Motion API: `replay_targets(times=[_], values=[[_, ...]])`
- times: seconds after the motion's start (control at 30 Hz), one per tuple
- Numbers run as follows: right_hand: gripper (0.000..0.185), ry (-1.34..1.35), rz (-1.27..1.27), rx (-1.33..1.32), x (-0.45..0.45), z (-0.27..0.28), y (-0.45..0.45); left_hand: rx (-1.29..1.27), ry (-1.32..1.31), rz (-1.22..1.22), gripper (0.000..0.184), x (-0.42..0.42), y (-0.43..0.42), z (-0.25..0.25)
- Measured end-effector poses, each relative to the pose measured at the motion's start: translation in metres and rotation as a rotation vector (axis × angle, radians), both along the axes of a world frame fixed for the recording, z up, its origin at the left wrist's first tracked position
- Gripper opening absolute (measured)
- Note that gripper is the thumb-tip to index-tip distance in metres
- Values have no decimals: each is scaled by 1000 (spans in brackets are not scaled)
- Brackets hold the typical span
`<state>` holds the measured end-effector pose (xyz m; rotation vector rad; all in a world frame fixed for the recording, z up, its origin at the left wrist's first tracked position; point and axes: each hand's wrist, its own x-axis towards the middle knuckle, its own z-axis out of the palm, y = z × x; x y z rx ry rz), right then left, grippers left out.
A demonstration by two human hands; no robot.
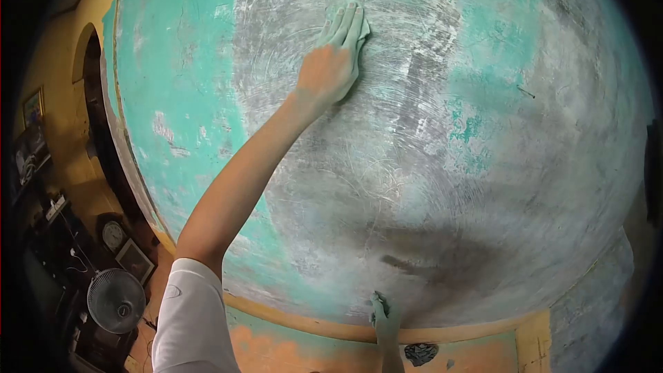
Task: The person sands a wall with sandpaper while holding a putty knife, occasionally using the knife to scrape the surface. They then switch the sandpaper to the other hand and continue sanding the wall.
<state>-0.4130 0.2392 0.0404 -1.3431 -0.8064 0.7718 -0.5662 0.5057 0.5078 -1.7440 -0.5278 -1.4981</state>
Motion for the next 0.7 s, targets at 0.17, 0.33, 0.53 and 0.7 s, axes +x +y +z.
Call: replay_targets(times=[0.17,0.33,0.53,0.7], values=[[27,9,-7,2,0,-7,2,-211,-40,-17,52,2,-15,70],[28,93,-32,-5,2,-3,-5,-129,-125,-57,50,21,-7,80],[29,73,-27,-33,11,-4,-8,-3,34,85,50,7,7,19],[28,93,-18,-6,25,-4,-5,-76,-165,-13,48,8,4,72]])
